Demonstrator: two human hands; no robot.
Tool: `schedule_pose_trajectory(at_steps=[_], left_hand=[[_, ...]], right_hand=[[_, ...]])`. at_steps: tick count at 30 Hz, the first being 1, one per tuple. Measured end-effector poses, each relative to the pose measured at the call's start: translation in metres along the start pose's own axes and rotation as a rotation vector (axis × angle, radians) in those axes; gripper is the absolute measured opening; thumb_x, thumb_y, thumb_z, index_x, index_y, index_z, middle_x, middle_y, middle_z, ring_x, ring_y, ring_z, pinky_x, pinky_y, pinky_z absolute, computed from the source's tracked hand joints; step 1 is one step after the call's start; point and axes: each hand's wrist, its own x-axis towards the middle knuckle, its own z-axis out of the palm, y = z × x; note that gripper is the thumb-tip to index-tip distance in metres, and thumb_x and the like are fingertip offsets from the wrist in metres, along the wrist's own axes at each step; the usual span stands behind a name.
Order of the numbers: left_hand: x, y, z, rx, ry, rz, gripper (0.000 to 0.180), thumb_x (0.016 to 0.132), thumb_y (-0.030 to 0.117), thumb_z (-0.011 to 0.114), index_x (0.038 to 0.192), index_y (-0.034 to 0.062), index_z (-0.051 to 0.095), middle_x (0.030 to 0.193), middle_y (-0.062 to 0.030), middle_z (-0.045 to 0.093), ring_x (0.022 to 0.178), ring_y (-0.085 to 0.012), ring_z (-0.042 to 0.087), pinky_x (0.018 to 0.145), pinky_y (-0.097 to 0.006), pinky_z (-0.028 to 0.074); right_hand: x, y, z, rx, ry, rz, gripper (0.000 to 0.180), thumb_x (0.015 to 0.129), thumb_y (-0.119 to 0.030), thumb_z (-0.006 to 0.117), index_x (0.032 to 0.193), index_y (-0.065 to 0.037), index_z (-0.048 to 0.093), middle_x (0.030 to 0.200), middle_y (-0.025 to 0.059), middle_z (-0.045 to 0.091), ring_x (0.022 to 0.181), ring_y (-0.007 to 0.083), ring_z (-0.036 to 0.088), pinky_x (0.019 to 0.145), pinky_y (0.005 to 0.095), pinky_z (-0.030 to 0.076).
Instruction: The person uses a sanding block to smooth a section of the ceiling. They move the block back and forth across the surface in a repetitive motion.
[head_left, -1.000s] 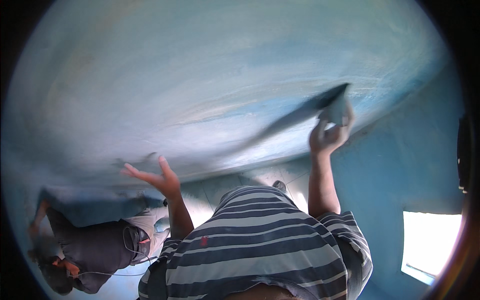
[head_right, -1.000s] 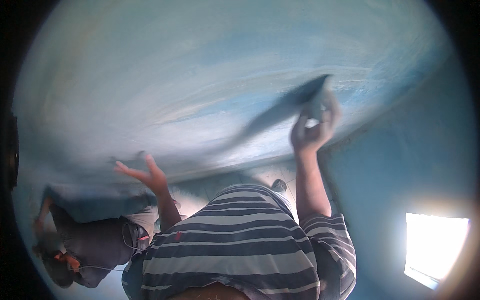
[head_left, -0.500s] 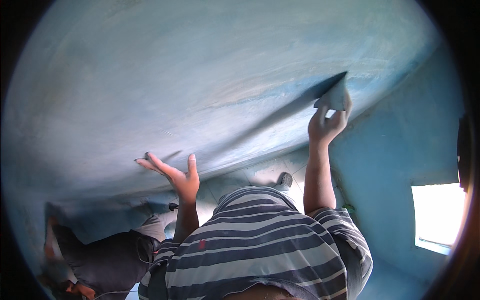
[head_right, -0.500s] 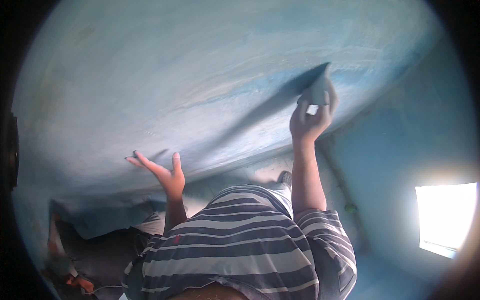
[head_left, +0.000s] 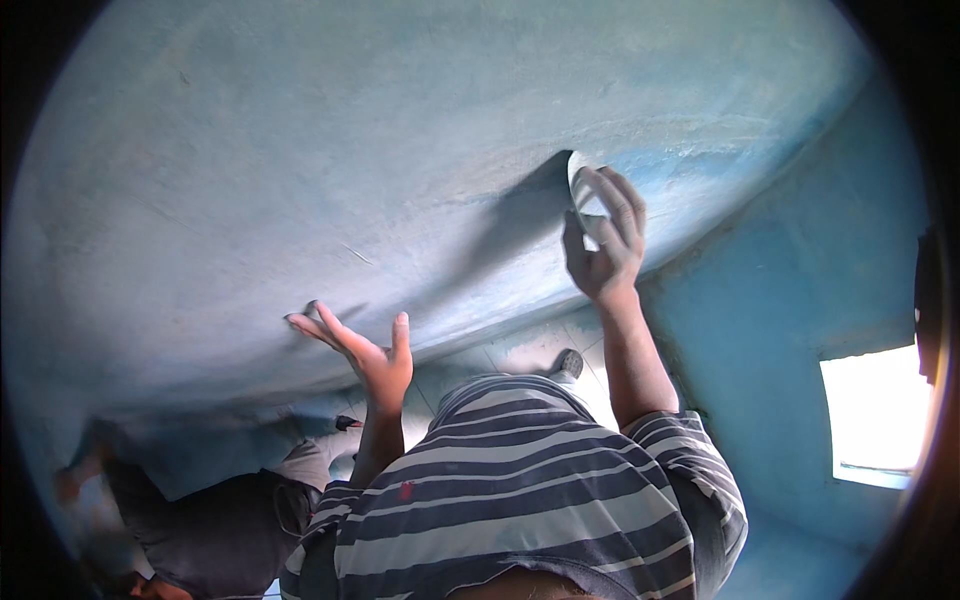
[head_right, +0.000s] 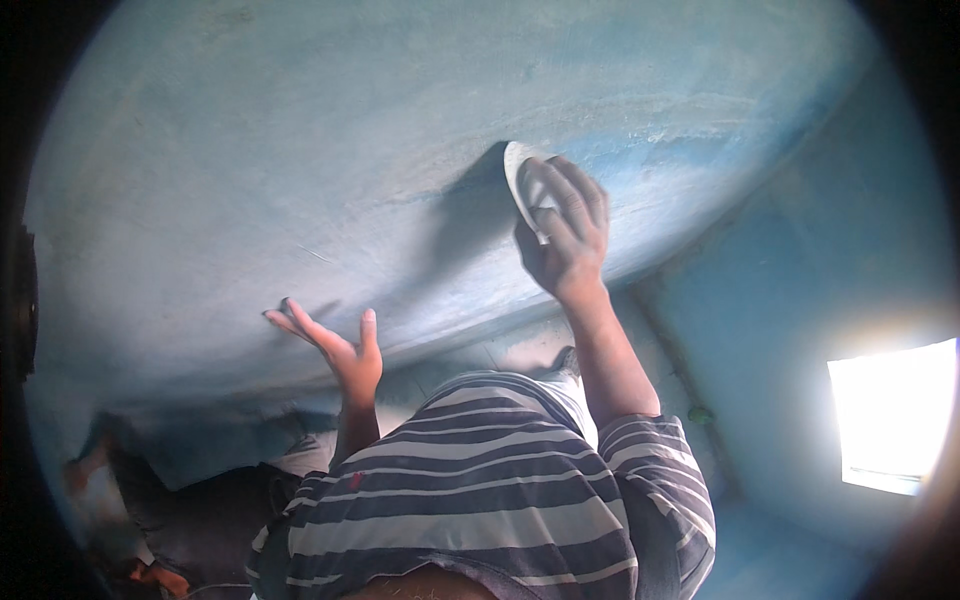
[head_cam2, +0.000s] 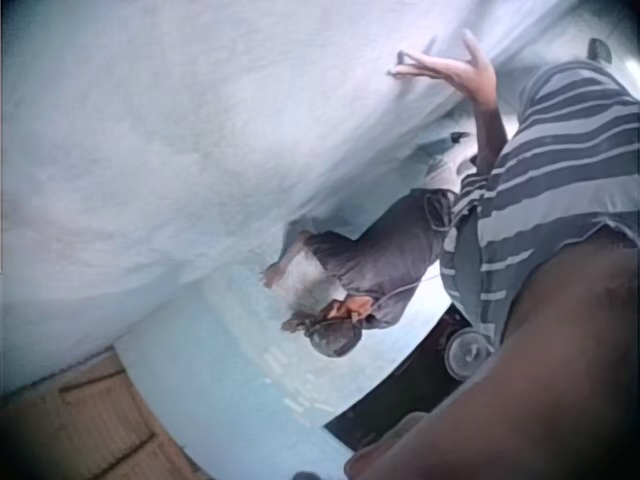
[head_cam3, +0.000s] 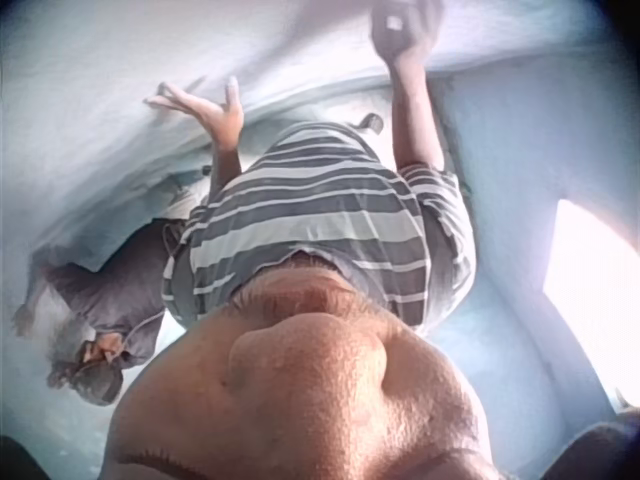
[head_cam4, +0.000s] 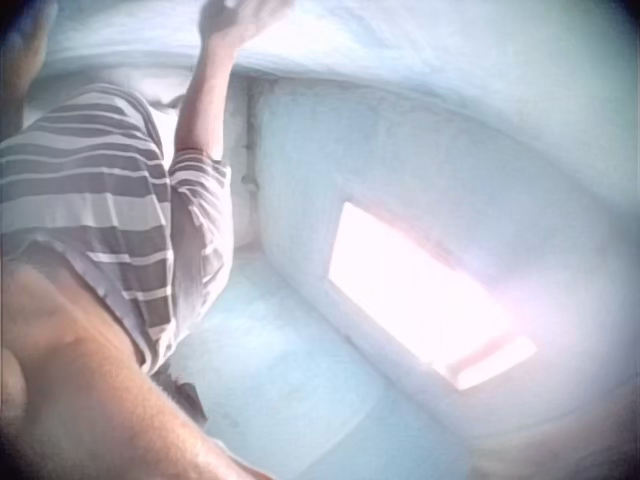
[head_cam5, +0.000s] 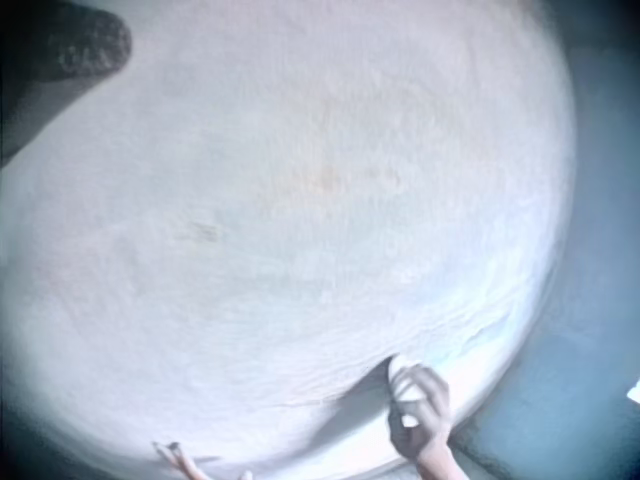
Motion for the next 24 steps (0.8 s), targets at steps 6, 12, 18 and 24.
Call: schedule_pose_trajectory(at_steps=[6,12,18,24], left_hand=[[-0.002,-0.005,0.001,-0.019,0.004,0.023,0.112,0.087,0.034,0.076,0.161,-0.0006,-0.002,0.163,-0.0328,-0.024,0.150,-0.0525,-0.023,0.116,-0.070,-0.007],[0.000,0.002,-0.004,0.016,-0.019,0.030,0.110,0.087,0.026,0.075,0.161,0.0008,-0.003,0.163,-0.0334,-0.022,0.152,-0.0514,-0.019,0.119,-0.065,0.001],[-0.005,-0.002,-0.003,-0.036,-0.028,0.012,0.112,0.087,0.031,0.075,0.161,0.0004,-0.004,0.163,-0.0335,-0.021,0.151,-0.0526,-0.020,0.118,-0.068,-0.002],[-0.009,0.002,-0.005,-0.073,-0.036,-0.011,0.111,0.087,0.022,0.075,0.160,0.0002,-0.004,0.164,-0.0340,-0.017,0.152,-0.0517,-0.015,0.121,-0.064,0.000]], right_hand=[[0.007,0.007,0.000,0.005,0.253,0.304,0.015,0.081,0.009,0.068,0.094,0.002,0.065,0.127,0.0211,0.063,0.117,0.0342,0.063,0.096,0.0410,0.053],[0.007,0.014,-0.003,0.001,0.227,0.241,0.011,0.086,0.009,0.065,0.095,0.003,0.062,0.126,0.0203,0.064,0.116,0.0330,0.064,0.094,0.0393,0.053],[0.005,-0.008,-0.001,0.075,0.062,0.052,0.016,0.074,0.011,0.068,0.079,-0.003,0.061,0.131,0.0223,0.062,0.126,0.0367,0.059,0.106,0.0461,0.047],[0.008,0.030,-0.005,0.006,0.368,0.543,0.027,0.082,0.010,0.064,0.109,0.004,0.065,0.120,0.0204,0.065,0.107,0.0355,0.066,0.092,0.0410,0.053]])
